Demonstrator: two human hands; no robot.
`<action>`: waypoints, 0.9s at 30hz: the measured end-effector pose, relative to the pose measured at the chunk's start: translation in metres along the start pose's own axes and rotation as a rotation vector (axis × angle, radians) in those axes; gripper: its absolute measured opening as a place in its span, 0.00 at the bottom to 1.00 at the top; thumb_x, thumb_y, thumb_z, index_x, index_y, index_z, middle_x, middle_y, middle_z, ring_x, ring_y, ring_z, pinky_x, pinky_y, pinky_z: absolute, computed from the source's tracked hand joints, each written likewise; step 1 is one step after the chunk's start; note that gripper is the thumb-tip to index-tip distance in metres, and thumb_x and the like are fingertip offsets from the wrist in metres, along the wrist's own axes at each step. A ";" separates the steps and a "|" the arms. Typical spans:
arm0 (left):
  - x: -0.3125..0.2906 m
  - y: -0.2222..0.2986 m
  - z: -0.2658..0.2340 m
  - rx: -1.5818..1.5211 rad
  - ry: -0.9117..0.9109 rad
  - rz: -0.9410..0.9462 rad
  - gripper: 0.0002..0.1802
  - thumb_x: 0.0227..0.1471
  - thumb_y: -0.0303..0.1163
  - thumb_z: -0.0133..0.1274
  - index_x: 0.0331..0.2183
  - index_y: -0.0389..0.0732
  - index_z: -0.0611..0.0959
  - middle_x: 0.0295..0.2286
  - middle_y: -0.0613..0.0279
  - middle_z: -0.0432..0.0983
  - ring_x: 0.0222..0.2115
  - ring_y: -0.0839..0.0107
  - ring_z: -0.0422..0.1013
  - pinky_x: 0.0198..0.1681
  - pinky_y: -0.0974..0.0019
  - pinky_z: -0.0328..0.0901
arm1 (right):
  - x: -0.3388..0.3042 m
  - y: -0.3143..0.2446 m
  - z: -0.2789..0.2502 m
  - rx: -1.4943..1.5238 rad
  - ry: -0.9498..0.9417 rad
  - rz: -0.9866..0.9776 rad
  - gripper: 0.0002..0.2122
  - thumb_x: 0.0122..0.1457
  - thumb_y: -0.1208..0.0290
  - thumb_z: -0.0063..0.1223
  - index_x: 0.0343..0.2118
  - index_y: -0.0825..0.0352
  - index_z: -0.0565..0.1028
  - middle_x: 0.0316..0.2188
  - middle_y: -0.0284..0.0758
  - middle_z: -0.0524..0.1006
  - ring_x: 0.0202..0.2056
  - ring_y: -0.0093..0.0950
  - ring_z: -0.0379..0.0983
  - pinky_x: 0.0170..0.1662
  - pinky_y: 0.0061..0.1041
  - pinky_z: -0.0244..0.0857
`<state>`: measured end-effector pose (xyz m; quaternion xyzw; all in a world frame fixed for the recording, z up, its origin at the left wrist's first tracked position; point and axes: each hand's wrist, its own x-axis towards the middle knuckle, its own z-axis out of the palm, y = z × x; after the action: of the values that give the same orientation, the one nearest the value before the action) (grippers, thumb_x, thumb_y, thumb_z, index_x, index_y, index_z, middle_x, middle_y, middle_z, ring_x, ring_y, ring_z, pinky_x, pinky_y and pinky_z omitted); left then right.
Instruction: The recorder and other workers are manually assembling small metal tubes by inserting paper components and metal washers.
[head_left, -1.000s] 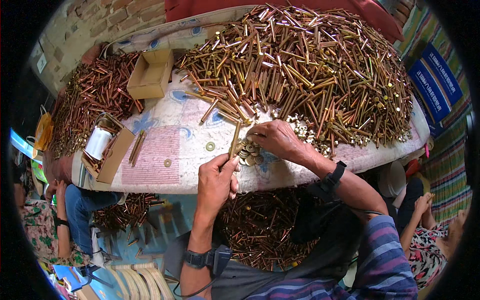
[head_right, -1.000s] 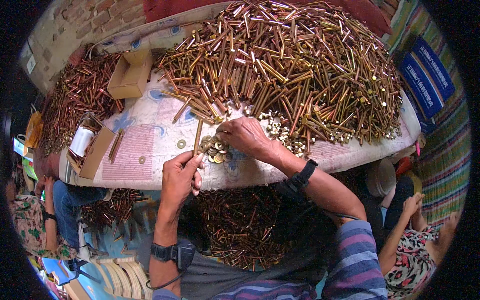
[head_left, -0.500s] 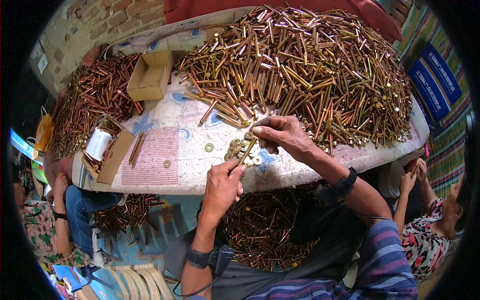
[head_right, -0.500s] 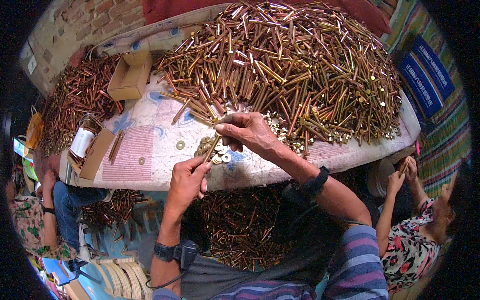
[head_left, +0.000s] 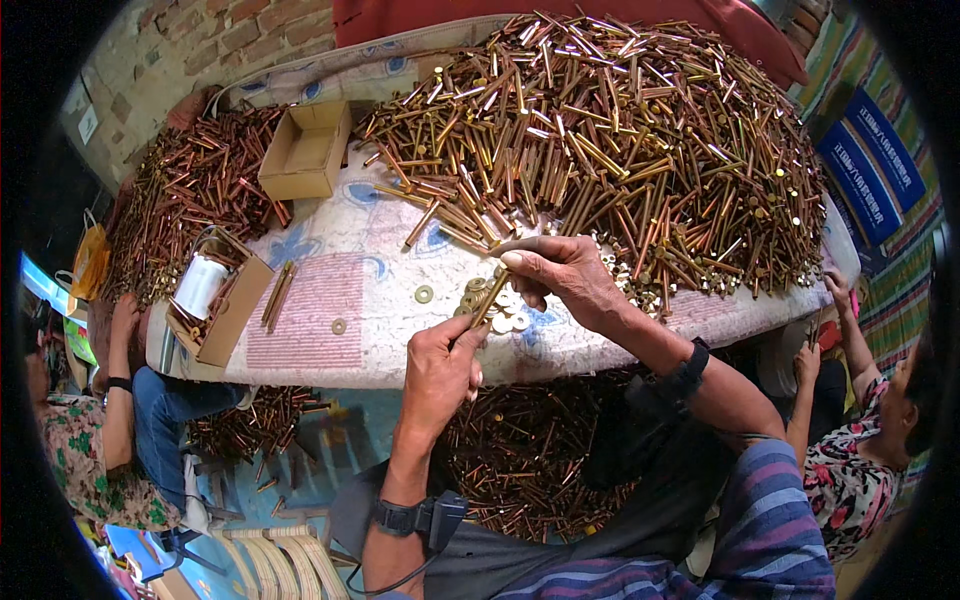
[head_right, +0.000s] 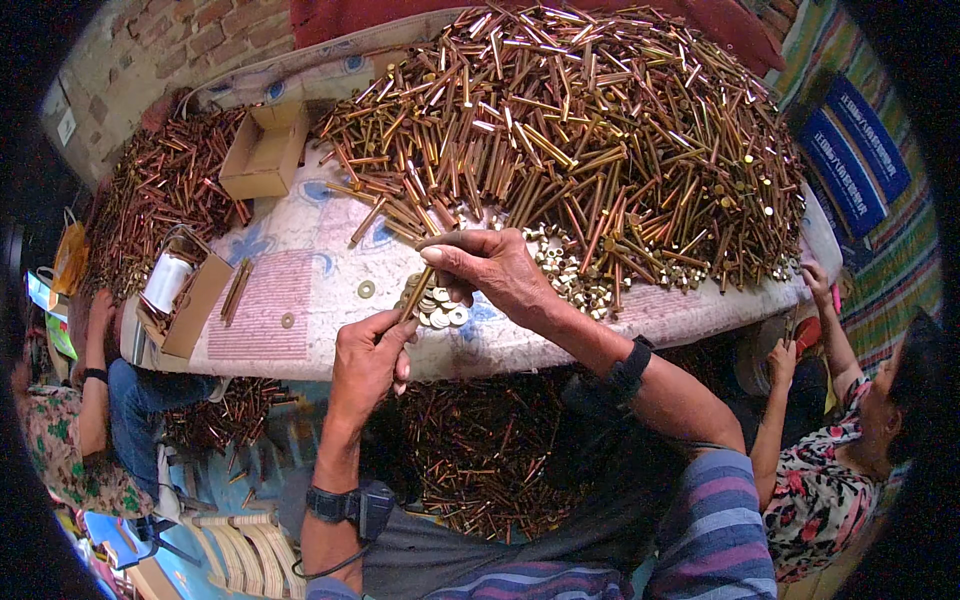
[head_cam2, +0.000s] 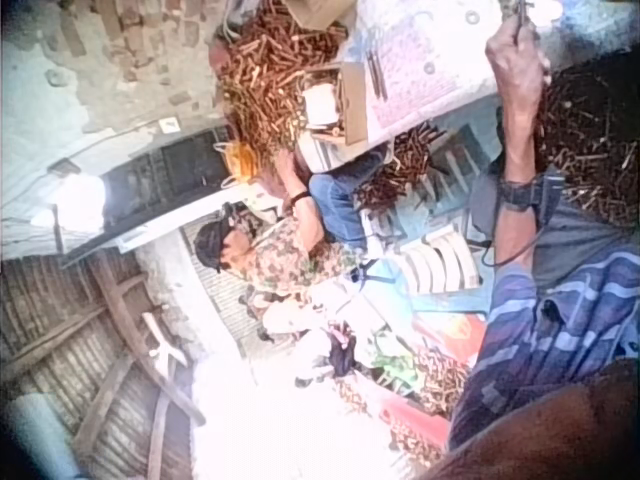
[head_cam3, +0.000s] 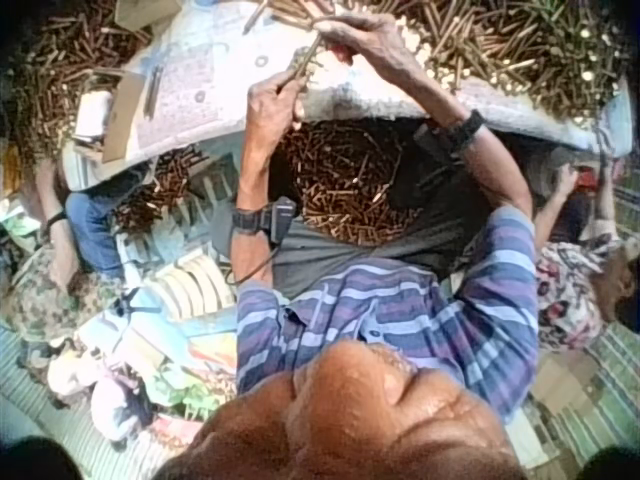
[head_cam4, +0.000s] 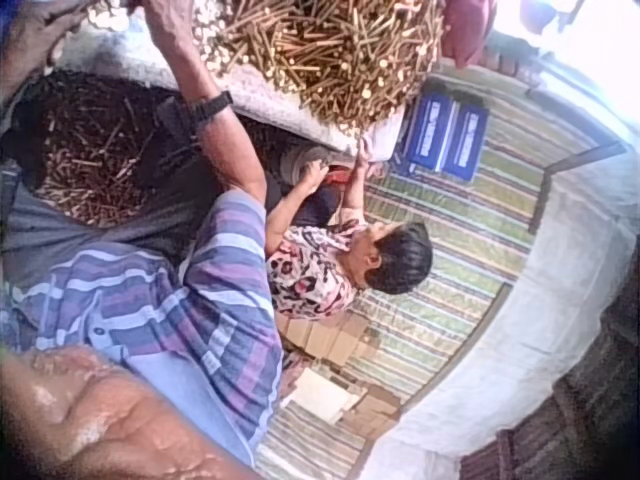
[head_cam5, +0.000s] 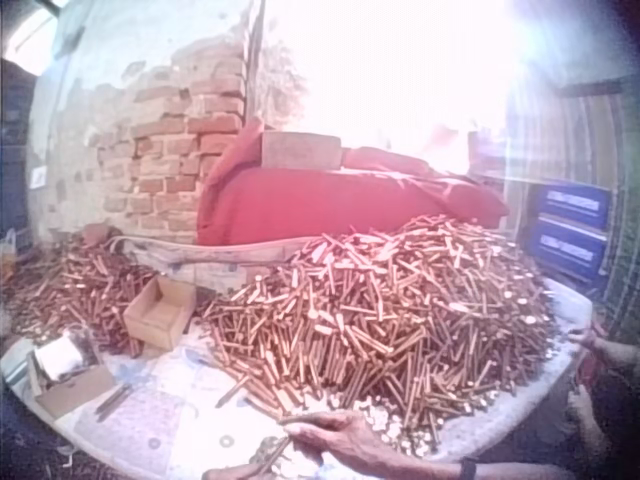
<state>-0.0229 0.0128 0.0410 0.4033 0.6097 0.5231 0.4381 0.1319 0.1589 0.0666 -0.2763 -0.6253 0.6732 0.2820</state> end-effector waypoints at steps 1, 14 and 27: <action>-0.001 -0.001 0.000 -0.018 0.019 0.017 0.11 0.61 0.30 0.54 0.33 0.32 0.84 0.12 0.68 0.68 0.11 0.83 0.63 0.12 0.74 0.59 | 0.001 0.000 0.001 0.001 -0.003 -0.001 0.13 0.66 0.68 0.56 0.46 0.72 0.79 0.24 0.29 0.76 0.21 0.15 0.70 0.23 0.15 0.64; 0.003 0.000 -0.008 -0.173 -0.021 -0.033 0.12 0.61 0.31 0.55 0.31 0.31 0.83 0.14 0.67 0.69 0.11 0.81 0.64 0.11 0.73 0.59 | 0.000 0.001 0.021 -0.222 -0.234 -0.022 0.16 0.66 0.59 0.55 0.41 0.70 0.82 0.20 0.26 0.74 0.21 0.15 0.67 0.23 0.19 0.62; 0.009 -0.005 -0.014 -0.321 0.122 -0.013 0.12 0.62 0.32 0.55 0.32 0.31 0.80 0.14 0.64 0.69 0.11 0.78 0.65 0.12 0.72 0.60 | 0.072 0.057 0.009 -1.323 0.116 -0.357 0.16 0.62 0.60 0.53 0.28 0.71 0.73 0.20 0.50 0.76 0.24 0.50 0.76 0.29 0.47 0.68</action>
<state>-0.0393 0.0165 0.0364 0.2918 0.5465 0.6341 0.4626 0.0744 0.2016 0.0090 -0.3187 -0.9247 0.0772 0.1934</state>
